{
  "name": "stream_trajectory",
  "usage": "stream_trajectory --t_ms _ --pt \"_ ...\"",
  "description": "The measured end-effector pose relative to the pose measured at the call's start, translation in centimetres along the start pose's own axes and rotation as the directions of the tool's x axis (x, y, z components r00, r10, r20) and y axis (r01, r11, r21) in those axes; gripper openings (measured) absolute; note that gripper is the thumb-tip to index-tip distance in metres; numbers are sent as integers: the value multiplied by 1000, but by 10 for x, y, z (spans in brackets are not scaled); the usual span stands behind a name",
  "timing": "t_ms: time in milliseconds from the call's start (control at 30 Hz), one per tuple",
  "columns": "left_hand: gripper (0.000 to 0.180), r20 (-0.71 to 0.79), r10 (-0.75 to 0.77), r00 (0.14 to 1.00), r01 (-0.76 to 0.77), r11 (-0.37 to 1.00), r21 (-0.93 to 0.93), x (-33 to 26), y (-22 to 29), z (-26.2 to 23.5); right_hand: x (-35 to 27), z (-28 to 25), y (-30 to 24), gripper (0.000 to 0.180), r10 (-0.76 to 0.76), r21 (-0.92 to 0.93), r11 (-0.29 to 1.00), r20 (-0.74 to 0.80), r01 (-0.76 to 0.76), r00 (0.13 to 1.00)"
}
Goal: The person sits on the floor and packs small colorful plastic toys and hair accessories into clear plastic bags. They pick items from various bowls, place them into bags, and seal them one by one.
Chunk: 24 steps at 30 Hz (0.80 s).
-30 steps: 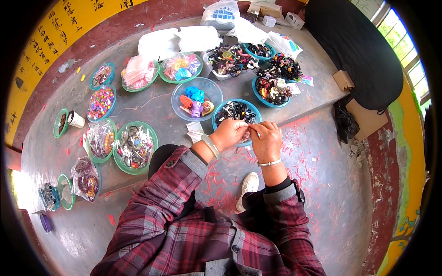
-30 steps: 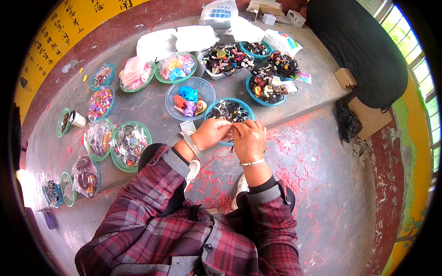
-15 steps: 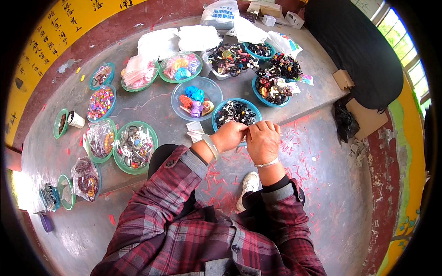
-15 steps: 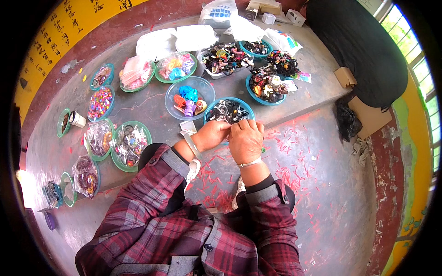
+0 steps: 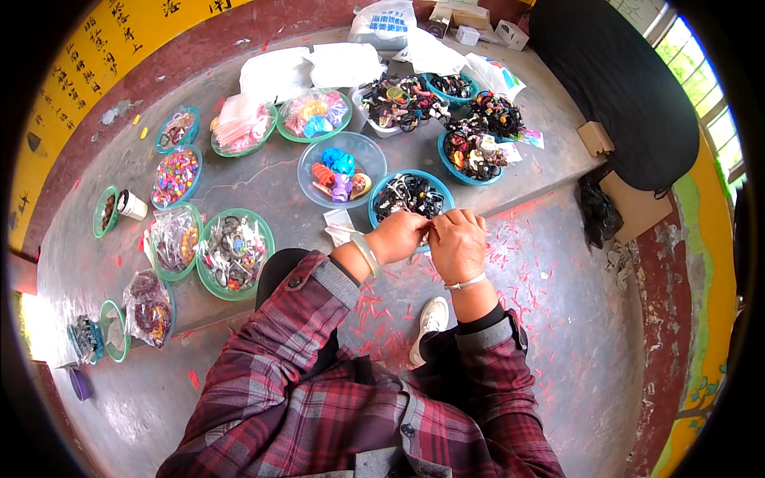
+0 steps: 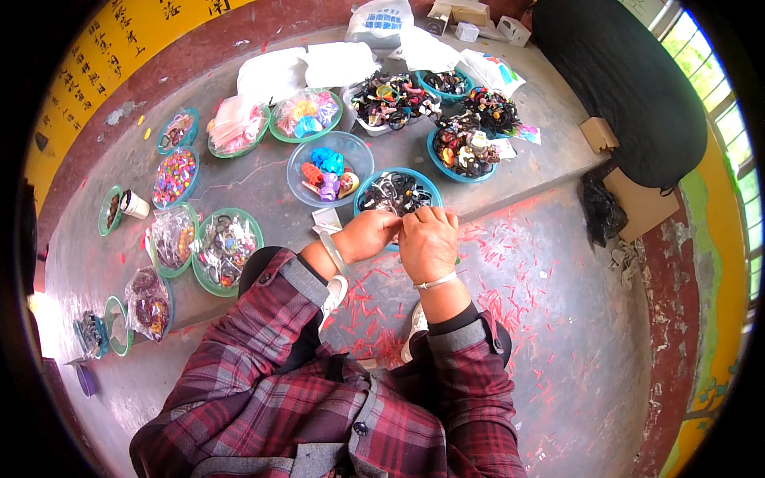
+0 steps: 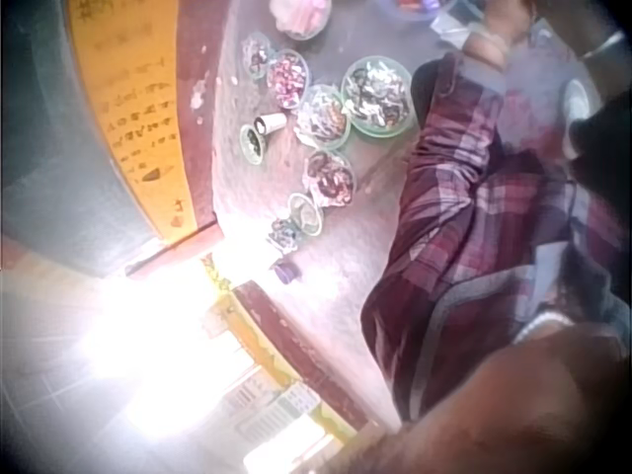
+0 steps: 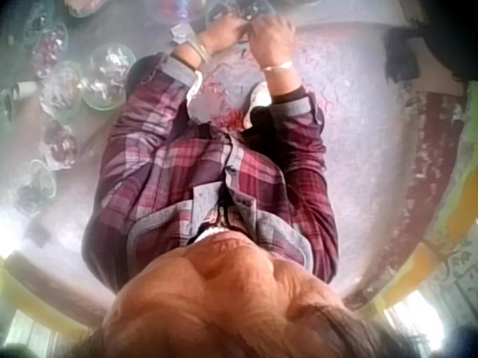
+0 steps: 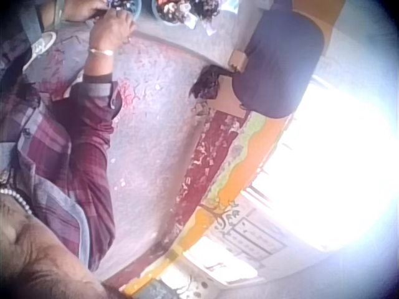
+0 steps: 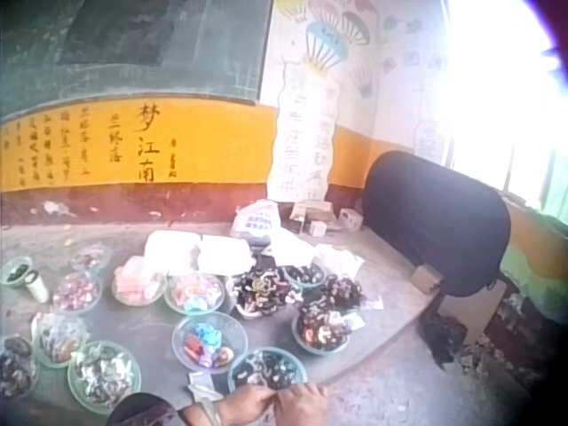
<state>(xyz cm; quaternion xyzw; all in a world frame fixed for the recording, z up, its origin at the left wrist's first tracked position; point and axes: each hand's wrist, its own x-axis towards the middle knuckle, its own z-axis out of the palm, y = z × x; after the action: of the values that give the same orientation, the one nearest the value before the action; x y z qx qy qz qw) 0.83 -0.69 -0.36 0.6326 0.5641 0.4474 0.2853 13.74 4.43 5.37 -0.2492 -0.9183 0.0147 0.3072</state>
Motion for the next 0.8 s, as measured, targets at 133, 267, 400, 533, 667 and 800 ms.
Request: stream_trajectory --t_ms 133,267,400,533,667,800 --pt "13 6 41 999 -41 997 66 0 1 -2 -1 1 0 7 -7 -13 1000 22 7 1000" --pt "12 0 57 998 -57 996 74 -1 3 -3 0 0 -1 8 0 5 1000 30 0 1000" --pt "12 -15 41 999 -40 998 42 -1 5 -1 0 0 -1 8 7 1 1000 37 -7 999" --pt "12 -24 49 999 -48 998 35 -2 2 -1 -1 1 0 7 12 13 1000 31 -12 999" --pt "13 -2 -12 1000 12 999 -38 -1 0 0 -1 0 3 7 16 54 998 2 -17 1000" --pt "14 4 -37 999 37 992 -122 -2 -3 0 0 1 3 8 6 64 998 2 -6 1000"
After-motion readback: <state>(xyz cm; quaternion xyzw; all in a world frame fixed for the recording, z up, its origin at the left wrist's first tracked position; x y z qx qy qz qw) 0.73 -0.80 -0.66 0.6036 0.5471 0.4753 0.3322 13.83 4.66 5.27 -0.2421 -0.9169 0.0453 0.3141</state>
